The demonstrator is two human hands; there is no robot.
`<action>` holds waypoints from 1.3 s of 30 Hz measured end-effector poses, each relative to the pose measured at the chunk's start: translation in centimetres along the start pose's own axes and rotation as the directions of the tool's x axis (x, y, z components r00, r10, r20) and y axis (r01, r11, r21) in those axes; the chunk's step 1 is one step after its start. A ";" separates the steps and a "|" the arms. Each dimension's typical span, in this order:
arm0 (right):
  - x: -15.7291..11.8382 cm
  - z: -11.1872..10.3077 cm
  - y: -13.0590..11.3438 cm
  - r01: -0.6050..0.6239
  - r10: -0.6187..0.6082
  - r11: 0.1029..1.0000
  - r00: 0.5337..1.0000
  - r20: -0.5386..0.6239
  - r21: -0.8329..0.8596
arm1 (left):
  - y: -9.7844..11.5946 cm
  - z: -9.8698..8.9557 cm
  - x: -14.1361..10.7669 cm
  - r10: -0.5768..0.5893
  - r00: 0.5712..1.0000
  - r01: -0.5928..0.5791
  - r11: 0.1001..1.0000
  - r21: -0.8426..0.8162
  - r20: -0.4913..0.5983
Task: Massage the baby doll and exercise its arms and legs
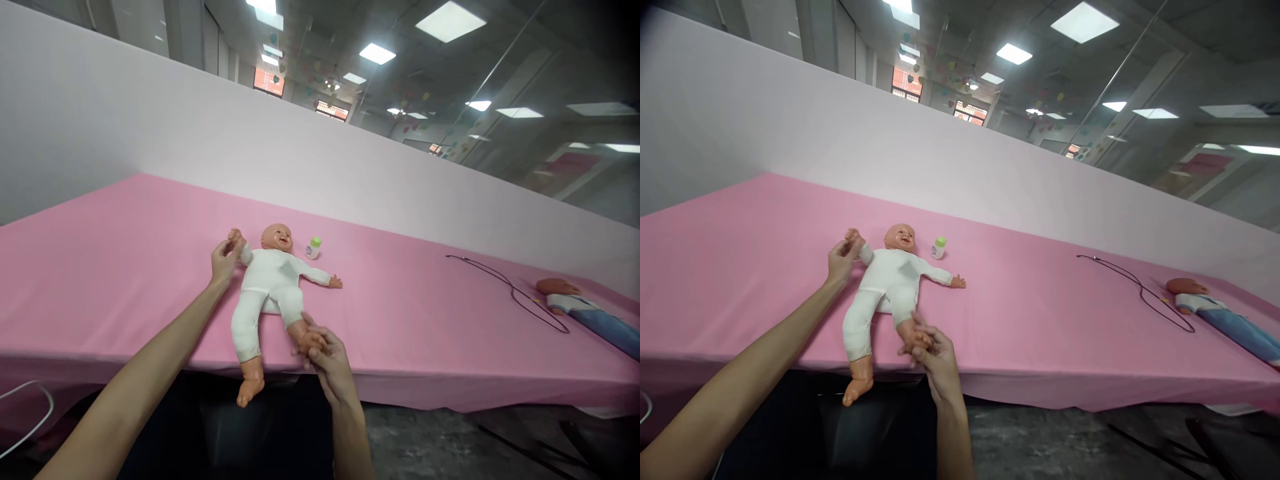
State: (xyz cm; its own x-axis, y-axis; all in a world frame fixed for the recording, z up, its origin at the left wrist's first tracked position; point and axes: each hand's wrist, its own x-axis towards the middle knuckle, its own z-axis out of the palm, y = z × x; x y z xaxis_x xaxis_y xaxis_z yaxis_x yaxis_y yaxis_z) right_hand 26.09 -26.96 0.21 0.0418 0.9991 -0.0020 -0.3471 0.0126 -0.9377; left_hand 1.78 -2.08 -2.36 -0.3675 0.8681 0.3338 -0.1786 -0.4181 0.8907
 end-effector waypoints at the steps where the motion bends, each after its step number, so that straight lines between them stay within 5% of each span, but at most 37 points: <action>1: 1.2 0.8 -0.7 0.037 -0.037 0.999 0.999 -0.005 -0.040 | 0.3 0.3 -0.6 0.048 0.994 -0.054 0.997 0.057 0.100; 4: 4.7 2.9 -1.4 0.113 -0.114 0.983 0.993 -0.002 -0.143 | 0.8 0.9 -2.1 0.149 0.906 -0.243 0.950 0.196 0.397; 7: 6.9 3.8 -0.3 0.140 -0.141 0.983 0.990 0.001 -0.120 | 0.8 1.1 -2.7 0.165 0.859 -0.310 0.921 0.236 0.484; 13: 3.4 0.5 0.6 0.147 -0.144 0.988 0.987 -0.073 0.049 | 0.1 0.8 -1.1 0.006 0.998 -0.012 0.995 0.103 0.059; 17: -1.4 -3.0 1.9 0.183 -0.160 0.976 0.970 -0.183 0.116 | -0.6 -0.2 0.4 -0.158 0.962 0.144 0.987 -0.077 -0.221; 20: -3.6 -3.8 4.1 0.164 -0.140 0.976 0.976 -0.167 0.144 | -0.7 -0.6 0.9 -0.212 0.933 0.176 0.974 -0.145 -0.289; 23: -3.6 -2.8 4.7 0.119 -0.115 0.988 0.992 -0.051 0.101 | 0.1 -0.1 0.5 -0.139 0.972 0.116 0.985 -0.131 -0.192; 27: -0.2 0.0 1.7 0.121 -0.121 0.991 0.993 -0.004 -0.058 | 1.5 1.0 -1.1 0.064 0.995 -0.066 0.997 0.026 0.074; 31: 4.4 2.6 -1.0 0.150 -0.159 0.967 0.987 -0.028 -0.208 | 2.0 1.3 -2.7 0.151 0.888 -0.300 0.906 0.299 0.434; 33: 6.0 3.2 -1.0 0.156 -0.170 0.960 0.985 -0.040 -0.232 | 1.9 1.3 -3.2 0.138 0.837 -0.373 0.852 0.367 0.529; 36: 6.7 3.2 -0.3 0.163 -0.179 0.970 0.981 -0.075 -0.179 | 1.8 1.4 -3.2 0.132 0.865 -0.326 0.881 0.342 0.485; 39: 4.9 1.8 0.1 0.152 -0.159 0.985 0.984 -0.085 -0.080 | 1.7 1.3 -2.2 0.117 0.959 -0.176 0.960 0.219 0.258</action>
State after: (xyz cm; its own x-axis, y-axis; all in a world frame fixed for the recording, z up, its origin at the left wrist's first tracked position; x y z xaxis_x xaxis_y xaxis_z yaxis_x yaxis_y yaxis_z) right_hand 24.60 -21.99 0.75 0.1762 0.9774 0.1171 -0.2609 0.1611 -0.9518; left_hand 3.45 -4.40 -1.19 -0.1381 0.8525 0.5042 0.0935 -0.4955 0.8635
